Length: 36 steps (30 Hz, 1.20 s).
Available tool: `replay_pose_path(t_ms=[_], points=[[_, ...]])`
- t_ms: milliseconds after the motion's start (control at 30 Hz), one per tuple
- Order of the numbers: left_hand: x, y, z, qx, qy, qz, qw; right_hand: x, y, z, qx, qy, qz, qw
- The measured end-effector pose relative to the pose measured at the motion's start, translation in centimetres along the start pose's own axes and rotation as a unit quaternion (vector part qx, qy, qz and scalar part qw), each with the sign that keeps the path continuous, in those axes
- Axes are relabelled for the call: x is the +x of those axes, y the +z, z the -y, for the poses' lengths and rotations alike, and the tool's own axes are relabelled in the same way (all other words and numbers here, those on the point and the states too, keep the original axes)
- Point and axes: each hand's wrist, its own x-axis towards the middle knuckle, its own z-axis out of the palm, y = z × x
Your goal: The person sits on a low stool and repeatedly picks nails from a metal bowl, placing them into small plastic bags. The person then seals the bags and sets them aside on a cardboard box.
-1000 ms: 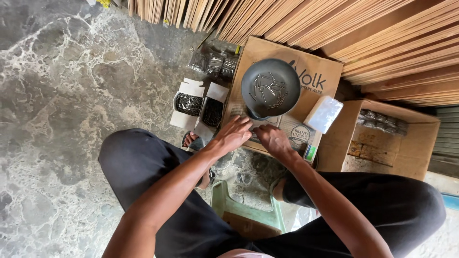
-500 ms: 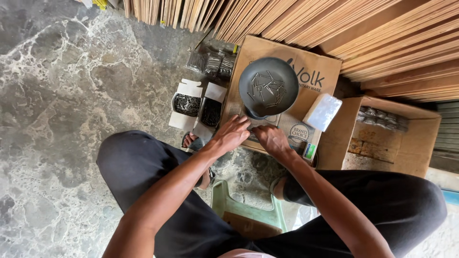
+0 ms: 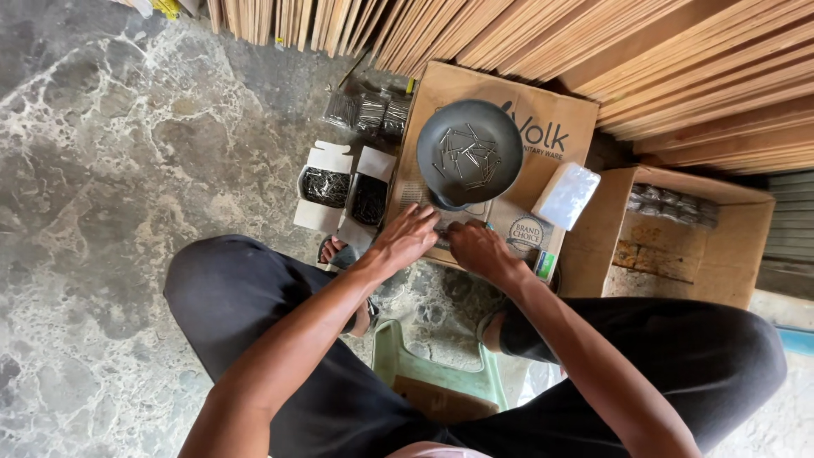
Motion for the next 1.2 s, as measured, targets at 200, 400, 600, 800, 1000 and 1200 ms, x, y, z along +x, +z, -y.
replay_pose_path(t_ms=[200,400,600,800,1000,1200], points=[[0.3,11.6,4.1,0.995,-0.094,-0.01,0.039,1.3,-1.6,-4.5,-0.187,-0.125,-0.322,0.919],[1.0,12.6,4.2,0.946,-0.086,-0.084,0.301,7.1,-0.2,-8.4,0.142,0.229,-0.116,0.956],[0.3,6.7,1.8,0.437,-0.001,-0.191,0.879,10.0,1.7,-9.3,0.081,0.295,-0.08,0.949],[0.5,2.2,0.8,0.044,0.068,-0.169,0.982,10.1,3.0,-9.7,0.088,0.272,-0.152,0.946],[0.6,1.0,0.8,0.03,0.053,-0.089,0.994,10.8,2.2,-7.2,0.117,0.328,-0.174,0.921],[0.6,0.7,0.4,0.042,0.056,-0.073,0.995,11.1,4.7,-8.7,-0.144,0.155,-0.394,0.894]])
